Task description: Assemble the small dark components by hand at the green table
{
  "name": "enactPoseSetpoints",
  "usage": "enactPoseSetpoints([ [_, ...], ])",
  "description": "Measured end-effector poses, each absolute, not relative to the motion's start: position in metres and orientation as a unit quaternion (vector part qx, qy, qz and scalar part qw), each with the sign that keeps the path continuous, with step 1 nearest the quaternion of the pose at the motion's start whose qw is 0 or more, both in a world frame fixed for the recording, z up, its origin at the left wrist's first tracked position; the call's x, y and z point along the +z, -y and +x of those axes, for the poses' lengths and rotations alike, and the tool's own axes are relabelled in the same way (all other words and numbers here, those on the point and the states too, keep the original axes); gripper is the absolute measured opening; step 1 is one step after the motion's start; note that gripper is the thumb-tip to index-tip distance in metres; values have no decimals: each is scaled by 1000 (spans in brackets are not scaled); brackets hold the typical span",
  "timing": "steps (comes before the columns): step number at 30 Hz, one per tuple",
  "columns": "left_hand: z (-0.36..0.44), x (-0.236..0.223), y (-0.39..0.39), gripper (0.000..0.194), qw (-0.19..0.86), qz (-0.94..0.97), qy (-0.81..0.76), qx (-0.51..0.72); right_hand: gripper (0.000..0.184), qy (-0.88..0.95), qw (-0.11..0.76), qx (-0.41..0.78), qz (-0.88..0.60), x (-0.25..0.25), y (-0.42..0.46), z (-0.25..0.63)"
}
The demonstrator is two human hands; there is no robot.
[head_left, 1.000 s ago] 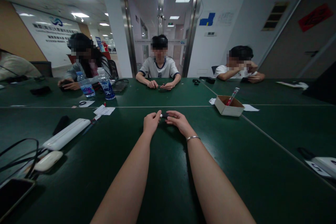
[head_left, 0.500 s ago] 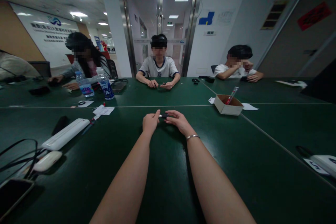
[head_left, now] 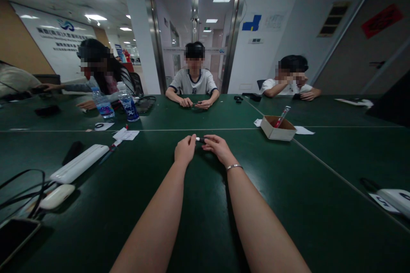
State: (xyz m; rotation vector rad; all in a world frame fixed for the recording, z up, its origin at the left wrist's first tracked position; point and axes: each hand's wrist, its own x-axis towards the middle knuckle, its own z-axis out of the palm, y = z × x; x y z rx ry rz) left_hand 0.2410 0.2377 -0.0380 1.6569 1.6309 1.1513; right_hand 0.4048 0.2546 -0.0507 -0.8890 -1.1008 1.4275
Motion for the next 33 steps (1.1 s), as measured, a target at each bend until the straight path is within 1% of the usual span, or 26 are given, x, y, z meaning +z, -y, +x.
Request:
enactPoseSetpoints([
  [2, 239, -43, -242, 28, 270, 622, -555, 482, 16, 447, 546, 597, -381, -50, -255, 404],
  [5, 237, -49, -249, 27, 279, 649, -475, 526, 13, 429, 560, 593, -389, -50, -255, 404],
  [7, 235, -50, -251, 22, 283, 660, -450, 530, 14, 423, 566, 589, -393, -50, -255, 403],
  [10, 234, -51, -253, 16, 292, 655, -460, 524, 16, 428, 564, 586, -395, -50, -255, 403],
  [14, 232, -51, -252, 15, 307, 641, -486, 508, 15, 440, 556, 585, -394, -51, -256, 403],
  [18, 232, -47, -250, 20, 307, 633, -518, 486, 17, 452, 553, 586, -383, -53, -257, 404],
  [26, 230, -45, -247, 42, 300, 630, -556, 452, 19, 469, 543, 592, -369, -54, -257, 406],
  [33, 230, -46, -247, 49, 298, 631, -563, 443, 23, 484, 536, 593, -357, -56, -258, 407],
])
